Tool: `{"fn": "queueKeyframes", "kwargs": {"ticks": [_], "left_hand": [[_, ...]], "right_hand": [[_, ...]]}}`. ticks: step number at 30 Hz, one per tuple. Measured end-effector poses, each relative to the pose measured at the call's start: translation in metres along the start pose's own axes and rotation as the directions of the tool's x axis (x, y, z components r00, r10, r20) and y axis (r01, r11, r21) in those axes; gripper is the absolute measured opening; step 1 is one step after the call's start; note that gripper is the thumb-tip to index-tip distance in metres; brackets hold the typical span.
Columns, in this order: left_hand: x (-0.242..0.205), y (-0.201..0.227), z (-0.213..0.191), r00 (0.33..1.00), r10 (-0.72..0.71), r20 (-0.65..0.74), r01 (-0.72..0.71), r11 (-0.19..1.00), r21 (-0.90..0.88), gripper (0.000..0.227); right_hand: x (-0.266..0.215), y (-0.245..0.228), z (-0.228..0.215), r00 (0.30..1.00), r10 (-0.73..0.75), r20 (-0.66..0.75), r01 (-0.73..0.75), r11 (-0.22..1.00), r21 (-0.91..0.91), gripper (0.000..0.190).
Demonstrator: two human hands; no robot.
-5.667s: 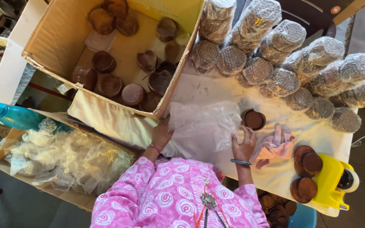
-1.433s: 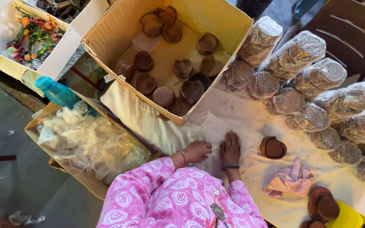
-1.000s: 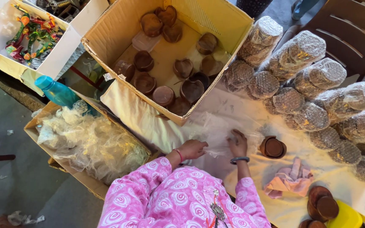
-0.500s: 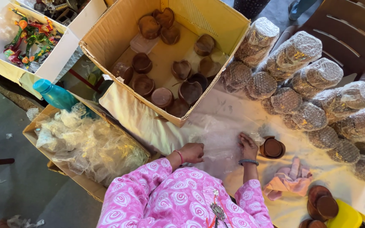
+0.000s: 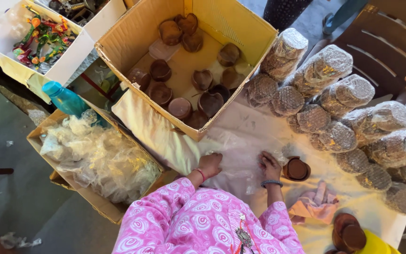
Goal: The recorder wraps small brown bowls in plastic bubble wrap and organizes them.
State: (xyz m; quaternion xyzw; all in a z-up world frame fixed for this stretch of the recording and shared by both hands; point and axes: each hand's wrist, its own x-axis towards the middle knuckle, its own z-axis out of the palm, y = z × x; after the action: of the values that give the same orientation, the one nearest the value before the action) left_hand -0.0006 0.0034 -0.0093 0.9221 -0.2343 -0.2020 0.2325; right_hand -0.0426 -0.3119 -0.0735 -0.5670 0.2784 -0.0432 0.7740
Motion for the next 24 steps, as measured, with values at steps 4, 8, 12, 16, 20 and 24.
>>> {"fn": "queueKeyframes", "kwargs": {"ticks": [4,8,12,16,20,24], "left_hand": [[-0.002,0.012,0.001,0.997,-0.074,-0.011,0.074,0.997,0.006,0.05],[-0.002,0.025,0.008,0.98,-0.191,-0.046,0.193,0.981,0.032,0.06],[-0.017,0.047,-0.002,0.952,-0.295,-0.079,0.301,0.95,0.076,0.081],[-0.021,0.046,0.016,0.942,-0.32,-0.105,0.329,0.94,0.085,0.091],[-0.029,0.054,0.017,0.911,-0.371,-0.18,0.386,0.921,0.053,0.086],[-0.041,0.07,0.003,0.89,-0.406,-0.205,0.416,0.909,0.004,0.081]], "right_hand": [[0.007,0.004,-0.01,0.998,0.043,0.048,-0.043,0.999,0.007,0.034],[0.005,-0.013,-0.011,0.983,0.123,0.138,-0.126,0.992,0.015,0.036],[-0.001,-0.019,-0.013,0.953,0.181,0.245,-0.193,0.981,0.029,0.04],[-0.001,-0.018,-0.025,0.942,0.178,0.283,-0.22,0.967,0.126,0.039],[-0.003,-0.02,-0.028,0.904,0.179,0.388,-0.278,0.936,0.214,0.037],[0.004,-0.008,-0.033,0.888,0.167,0.429,-0.288,0.929,0.235,0.039]]}}
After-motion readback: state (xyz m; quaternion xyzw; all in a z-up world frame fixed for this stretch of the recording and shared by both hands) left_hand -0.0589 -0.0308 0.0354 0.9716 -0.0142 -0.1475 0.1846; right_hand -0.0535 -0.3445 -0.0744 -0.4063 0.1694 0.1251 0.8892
